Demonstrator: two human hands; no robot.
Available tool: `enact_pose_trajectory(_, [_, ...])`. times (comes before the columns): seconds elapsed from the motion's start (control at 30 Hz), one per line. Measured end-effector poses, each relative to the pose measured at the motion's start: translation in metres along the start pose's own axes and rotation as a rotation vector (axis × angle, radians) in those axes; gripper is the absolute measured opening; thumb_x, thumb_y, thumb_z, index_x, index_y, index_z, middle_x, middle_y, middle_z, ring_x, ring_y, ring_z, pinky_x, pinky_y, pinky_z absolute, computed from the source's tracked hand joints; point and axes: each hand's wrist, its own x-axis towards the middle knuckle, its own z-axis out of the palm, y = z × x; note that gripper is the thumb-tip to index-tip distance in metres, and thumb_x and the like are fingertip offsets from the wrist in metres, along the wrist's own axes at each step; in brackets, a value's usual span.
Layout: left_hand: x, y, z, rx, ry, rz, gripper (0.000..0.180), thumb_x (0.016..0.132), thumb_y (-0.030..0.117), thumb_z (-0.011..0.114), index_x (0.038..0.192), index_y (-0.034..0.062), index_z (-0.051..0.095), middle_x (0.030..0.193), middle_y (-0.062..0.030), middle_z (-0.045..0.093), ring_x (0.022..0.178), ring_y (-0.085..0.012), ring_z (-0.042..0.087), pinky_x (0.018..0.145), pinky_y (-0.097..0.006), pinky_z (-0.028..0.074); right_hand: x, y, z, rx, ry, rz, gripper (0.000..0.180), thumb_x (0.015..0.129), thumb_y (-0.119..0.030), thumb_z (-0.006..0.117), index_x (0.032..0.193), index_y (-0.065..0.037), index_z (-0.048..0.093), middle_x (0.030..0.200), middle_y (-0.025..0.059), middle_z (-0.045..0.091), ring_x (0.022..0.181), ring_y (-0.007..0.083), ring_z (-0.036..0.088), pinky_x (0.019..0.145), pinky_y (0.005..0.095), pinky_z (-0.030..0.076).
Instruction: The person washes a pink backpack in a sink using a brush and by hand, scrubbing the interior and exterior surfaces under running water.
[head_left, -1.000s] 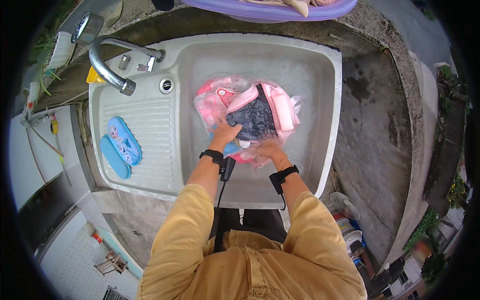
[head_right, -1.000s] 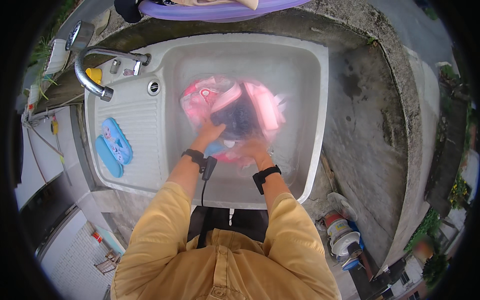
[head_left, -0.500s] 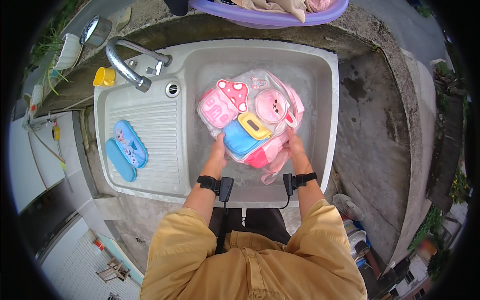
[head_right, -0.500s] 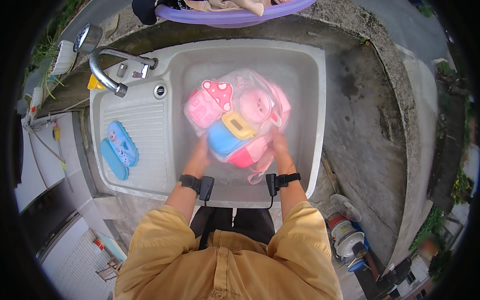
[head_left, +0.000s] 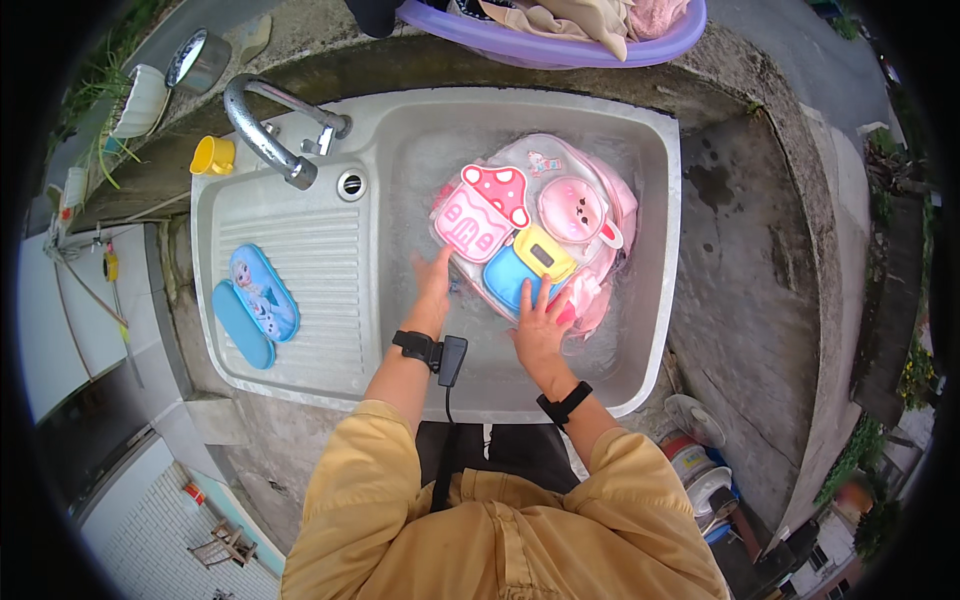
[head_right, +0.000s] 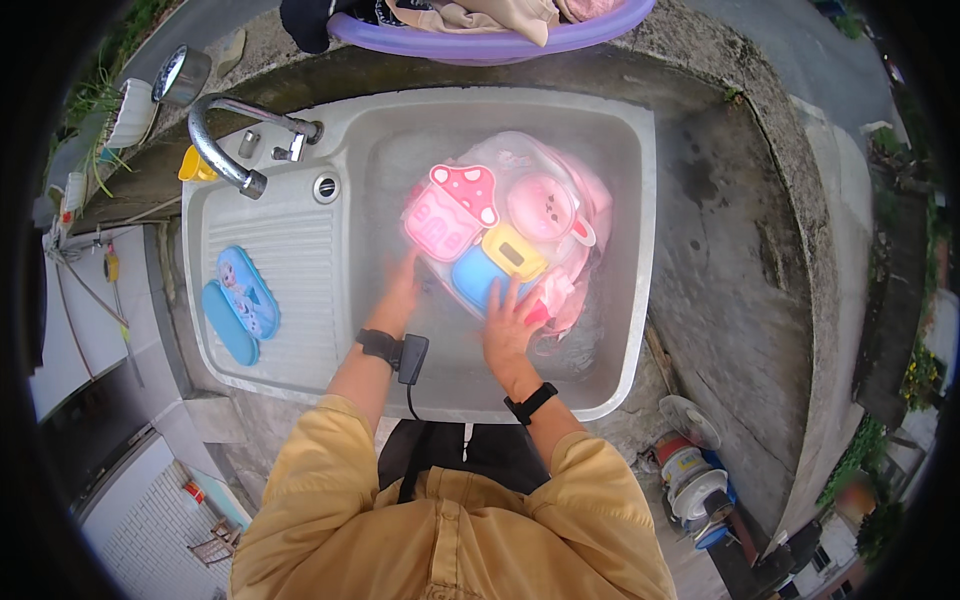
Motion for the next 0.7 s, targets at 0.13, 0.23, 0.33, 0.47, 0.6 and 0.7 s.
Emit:
enact_pose_trajectory(0.13, [-0.005, 0.039, 0.014, 0.153, -0.036, 0.214, 0.088, 0.074, 0.033, 0.063, 0.139, 0.0064, 0.009, 0.134, -0.0181, 0.031, 0.117, -0.0321, 0.039, 0.089, -0.049, 0.037, 0.03, 0.01, 0.023, -0.186, 0.01, -0.007, 0.067, 0.072, -0.008, 0.058, 0.133, -0.009, 0.029, 0.139, 0.0223, 0.017, 0.119, 0.0573, 0.021, 0.068, 0.0552, 0.049])
enact_pose_trajectory(0.23, [0.009, 0.045, 0.019, 0.135, -0.191, 0.182, 0.084, 0.075, 0.028, 0.061, 0.139, 0.0107, 0.01, 0.134, -0.0173, 0.031, 0.112, -0.0339, 0.044, 0.086, -0.051, 0.04, 0.044, 0.012, 0.035, -0.24, 0.008, -0.072, 0.062, 0.074, -0.007, 0.056, 0.13, -0.005, 0.032, 0.138, 0.0237, 0.02, 0.115, 0.0581, 0.028, 0.066, 0.0505, 0.052])
enact_pose_trajectory(0.33, [0.049, 0.016, 0.005, 0.237, -0.073, 0.315, 0.07, 0.079, 0.02, 0.054, 0.137, 0.0086, 0.017, 0.129, -0.0193, 0.039, 0.104, -0.0351, 0.051, 0.084, -0.046, 0.043, 0.052, 0.004, 0.048, -0.23, -0.047, -0.147, 0.056, 0.075, -0.007, 0.054, 0.127, -0.003, 0.036, 0.138, 0.0228, 0.023, 0.113, 0.055, 0.033, 0.071, 0.0489, 0.051])
enact_pose_trajectory(0.47, [0.052, 0.001, 0.046, 1.016, -0.066, 0.516, 0.053, 0.081, 0.02, 0.044, 0.125, -0.0083, 0.034, 0.123, -0.0248, 0.044, 0.109, -0.0359, 0.048, 0.094, -0.036, 0.038, 0.074, 0.063, 0.112, -0.227, -0.297, -0.188, 0.037, 0.079, -0.01, 0.048, 0.114, 0.002, 0.049, 0.119, 0.0183, 0.049, 0.115, 0.0345, 0.042, 0.093, 0.0571, 0.03])
enact_pose_trajectory(0.6, [0.132, -0.081, -0.04, 1.244, 0.224, 0.305, 0.032, 0.08, 0.013, 0.043, 0.104, -0.0005, 0.058, 0.111, -0.0209, 0.055, 0.101, -0.0308, 0.055, 0.085, -0.038, 0.044, 0.06, 0.015, 0.12, -0.158, -0.282, -0.417, 0.031, 0.076, -0.015, 0.054, 0.104, -0.002, 0.056, 0.105, 0.0157, 0.057, 0.091, 0.0316, 0.059, 0.074, 0.0384, 0.049])
enact_pose_trajectory(0.7, [0.073, -0.036, 0.008, 0.346, 0.054, -0.037, 0.033, 0.077, 0.017, 0.05, 0.107, 0.0028, 0.054, 0.097, -0.0192, 0.059, 0.093, -0.0333, 0.058, 0.069, -0.046, 0.05, 0.069, 0.061, 0.106, -0.062, -0.117, -0.342, 0.037, 0.074, -0.017, 0.056, 0.109, -0.004, 0.052, 0.101, 0.0161, 0.058, 0.089, 0.0335, 0.059, 0.071, 0.0383, 0.05])
